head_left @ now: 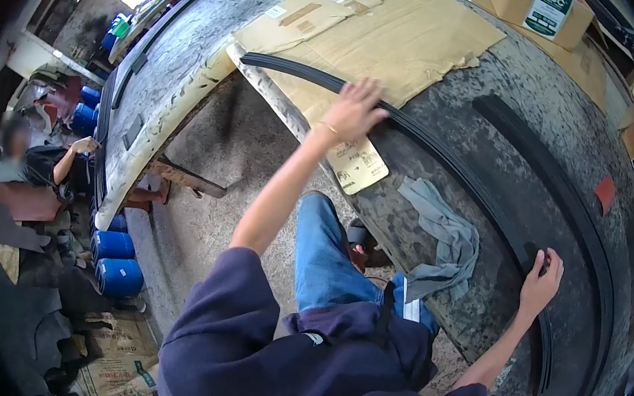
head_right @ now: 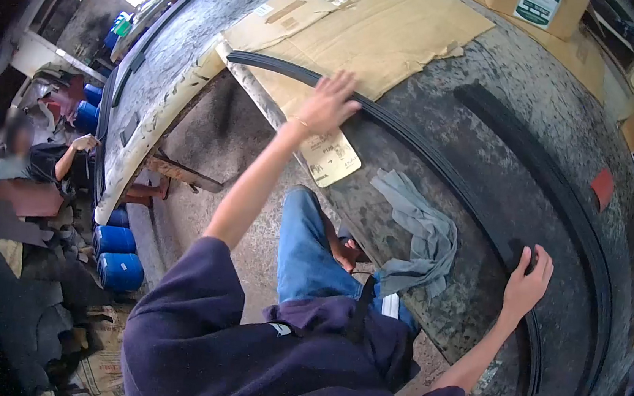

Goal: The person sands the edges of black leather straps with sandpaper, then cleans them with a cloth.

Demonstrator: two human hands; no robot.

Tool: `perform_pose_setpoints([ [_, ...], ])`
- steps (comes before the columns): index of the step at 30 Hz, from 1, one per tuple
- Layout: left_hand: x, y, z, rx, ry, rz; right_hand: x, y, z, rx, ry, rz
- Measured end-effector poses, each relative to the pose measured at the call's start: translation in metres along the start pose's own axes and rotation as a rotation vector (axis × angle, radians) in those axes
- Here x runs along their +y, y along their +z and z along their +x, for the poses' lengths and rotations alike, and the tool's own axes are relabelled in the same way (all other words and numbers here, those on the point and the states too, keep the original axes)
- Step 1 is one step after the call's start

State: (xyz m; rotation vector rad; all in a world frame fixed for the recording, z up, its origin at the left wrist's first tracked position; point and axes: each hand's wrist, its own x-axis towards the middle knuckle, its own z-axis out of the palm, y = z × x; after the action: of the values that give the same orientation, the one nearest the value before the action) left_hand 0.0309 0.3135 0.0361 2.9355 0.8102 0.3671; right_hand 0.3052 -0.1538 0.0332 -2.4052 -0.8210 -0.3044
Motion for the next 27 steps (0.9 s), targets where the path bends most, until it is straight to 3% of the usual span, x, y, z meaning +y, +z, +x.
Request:
perform_pose_setpoints([
  [1, -0.024, -0.011, -0.003, -0.03, -0.028, 0.047, 0.001, 0.0, 0.0, 0.006, -0.012, 0.004],
  [5, -0.128, -0.003, -0.019, 0.175, -0.26, 0.114, 0.007, 0.003, -0.004, -0.024, 0.017, -0.047],
  [7, -0.176, 0.003, -0.024, 0.254, -0.285, 0.134, 0.0, 0.001, 0.0, -0.022, 0.031, -0.039],
  [9, -0.2, -0.001, -0.028, 0.288, -0.456, 0.128, 0.001, 0.0, -0.001, -0.025, 0.016, -0.062],
  [14, -0.224, -0.023, -0.03, 0.253, -0.649, 0.152, 0.004, 0.002, -0.001, -0.029, 0.038, -0.066],
  [27, -0.285, -0.048, -0.029, 0.157, -0.835, 0.155, 0.004, 0.0, -0.001, -0.06, 0.088, -0.084],
])
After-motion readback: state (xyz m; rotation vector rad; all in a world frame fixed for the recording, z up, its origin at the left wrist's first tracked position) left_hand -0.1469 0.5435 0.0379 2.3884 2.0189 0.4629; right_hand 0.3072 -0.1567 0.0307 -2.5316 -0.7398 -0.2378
